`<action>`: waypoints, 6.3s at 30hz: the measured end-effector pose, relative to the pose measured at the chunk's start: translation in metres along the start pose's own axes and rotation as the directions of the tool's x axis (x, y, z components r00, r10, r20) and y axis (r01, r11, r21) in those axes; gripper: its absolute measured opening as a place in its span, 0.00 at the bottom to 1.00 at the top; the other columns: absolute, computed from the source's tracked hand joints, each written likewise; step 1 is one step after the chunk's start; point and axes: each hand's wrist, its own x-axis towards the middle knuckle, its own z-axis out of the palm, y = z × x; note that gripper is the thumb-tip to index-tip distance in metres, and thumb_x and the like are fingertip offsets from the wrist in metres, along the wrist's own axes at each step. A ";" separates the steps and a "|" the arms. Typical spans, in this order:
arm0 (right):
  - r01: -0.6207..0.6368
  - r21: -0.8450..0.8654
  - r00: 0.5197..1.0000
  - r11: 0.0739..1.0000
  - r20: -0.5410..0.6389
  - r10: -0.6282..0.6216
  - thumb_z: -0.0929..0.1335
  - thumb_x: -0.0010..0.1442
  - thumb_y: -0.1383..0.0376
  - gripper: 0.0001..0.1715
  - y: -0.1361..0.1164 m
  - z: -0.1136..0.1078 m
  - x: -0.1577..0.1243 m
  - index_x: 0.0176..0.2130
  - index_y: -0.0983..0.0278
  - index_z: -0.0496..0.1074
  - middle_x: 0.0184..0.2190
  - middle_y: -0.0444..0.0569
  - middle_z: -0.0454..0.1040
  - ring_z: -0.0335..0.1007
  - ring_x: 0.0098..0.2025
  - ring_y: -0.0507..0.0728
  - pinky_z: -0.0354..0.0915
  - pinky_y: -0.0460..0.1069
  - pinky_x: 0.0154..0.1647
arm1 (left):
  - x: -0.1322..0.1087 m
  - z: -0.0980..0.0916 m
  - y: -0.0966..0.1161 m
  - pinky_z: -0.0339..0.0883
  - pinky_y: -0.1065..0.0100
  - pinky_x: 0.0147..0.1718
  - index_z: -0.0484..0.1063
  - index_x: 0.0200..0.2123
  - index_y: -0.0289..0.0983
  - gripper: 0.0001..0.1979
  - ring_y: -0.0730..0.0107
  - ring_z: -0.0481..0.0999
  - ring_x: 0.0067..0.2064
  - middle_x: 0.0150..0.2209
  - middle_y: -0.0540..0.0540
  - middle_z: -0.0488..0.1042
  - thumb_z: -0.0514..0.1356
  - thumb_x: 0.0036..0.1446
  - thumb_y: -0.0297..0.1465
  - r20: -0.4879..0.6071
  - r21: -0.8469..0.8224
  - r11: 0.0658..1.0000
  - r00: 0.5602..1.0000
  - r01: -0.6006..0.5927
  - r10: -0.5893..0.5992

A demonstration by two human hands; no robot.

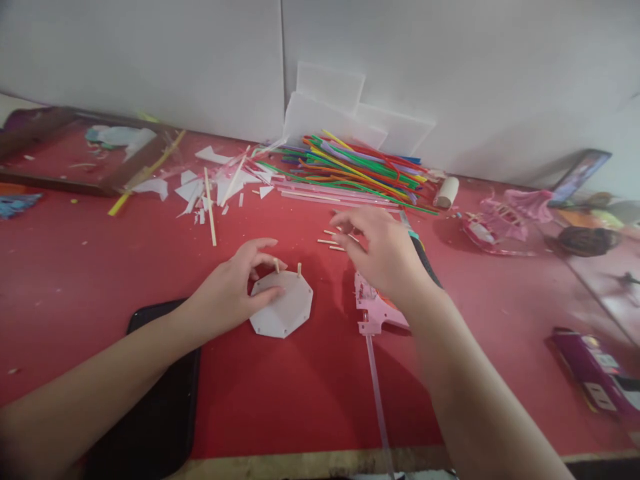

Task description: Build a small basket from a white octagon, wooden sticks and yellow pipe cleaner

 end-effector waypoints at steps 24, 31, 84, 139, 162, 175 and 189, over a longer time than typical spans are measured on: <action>-0.152 0.490 0.987 0.858 0.031 0.157 0.70 0.59 0.65 0.10 -0.026 0.017 -0.018 0.43 0.61 0.76 0.35 0.46 0.80 0.78 0.35 0.53 0.74 0.47 0.37 | -0.003 0.000 -0.001 0.68 0.57 0.47 0.57 0.60 0.37 0.32 0.58 0.74 0.47 0.45 0.44 0.75 0.64 0.54 0.33 -0.002 0.076 0.996 0.999 -0.036 0.036; -0.190 0.358 0.979 0.914 -0.007 0.206 0.71 0.60 0.63 0.06 -0.025 0.024 -0.039 0.39 0.59 0.79 0.35 0.45 0.82 0.80 0.37 0.54 0.75 0.46 0.37 | -0.004 0.002 -0.003 0.67 0.56 0.46 0.57 0.58 0.35 0.29 0.59 0.73 0.44 0.41 0.45 0.73 0.63 0.55 0.33 0.002 0.098 0.989 0.994 -0.107 0.107; -0.020 0.167 1.000 0.986 -0.012 0.022 0.69 0.60 0.69 0.07 -0.033 0.022 -0.048 0.34 0.60 0.78 0.34 0.45 0.84 0.80 0.31 0.53 0.71 0.46 0.30 | -0.002 -0.001 0.006 0.71 0.61 0.44 0.56 0.56 0.40 0.26 0.61 0.78 0.47 0.48 0.43 0.79 0.60 0.55 0.30 0.089 -0.063 0.996 0.994 -0.057 0.062; 0.105 -0.442 0.864 0.891 0.484 0.139 0.64 0.57 0.73 0.10 0.036 0.003 0.034 0.36 0.63 0.72 0.31 0.50 0.77 0.69 0.32 0.56 0.53 0.49 0.30 | -0.007 0.002 0.005 0.67 0.52 0.48 0.58 0.54 0.34 0.26 0.52 0.72 0.47 0.42 0.43 0.73 0.60 0.52 0.32 -0.028 0.217 0.975 0.999 -0.037 0.044; -0.145 0.279 0.970 0.949 -0.148 0.192 0.71 0.59 0.66 0.13 -0.030 0.017 -0.067 0.46 0.58 0.75 0.35 0.44 0.82 0.80 0.34 0.54 0.75 0.48 0.38 | -0.007 -0.010 -0.010 0.66 0.43 0.57 0.44 0.67 0.42 0.58 0.40 0.52 0.70 0.66 0.30 0.55 0.74 0.38 0.43 0.244 -0.018 0.992 0.962 -0.126 0.127; -0.029 0.055 0.979 0.998 -0.201 0.039 0.70 0.60 0.69 0.06 -0.032 0.030 -0.065 0.39 0.58 0.72 0.34 0.44 0.82 0.81 0.36 0.55 0.75 0.49 0.37 | -0.005 -0.009 -0.011 0.62 0.43 0.59 0.52 0.64 0.42 0.52 0.39 0.52 0.70 0.62 0.34 0.64 0.74 0.39 0.44 0.238 0.018 0.986 0.958 -0.167 0.158; -0.054 0.066 0.986 0.996 -0.152 0.064 0.69 0.61 0.68 0.04 -0.032 0.030 -0.066 0.38 0.58 0.72 0.34 0.45 0.83 0.81 0.35 0.56 0.74 0.51 0.36 | -0.006 -0.010 -0.013 0.66 0.47 0.56 0.57 0.62 0.43 0.48 0.40 0.52 0.70 0.62 0.36 0.63 0.74 0.40 0.44 0.230 0.019 0.982 0.957 -0.187 0.178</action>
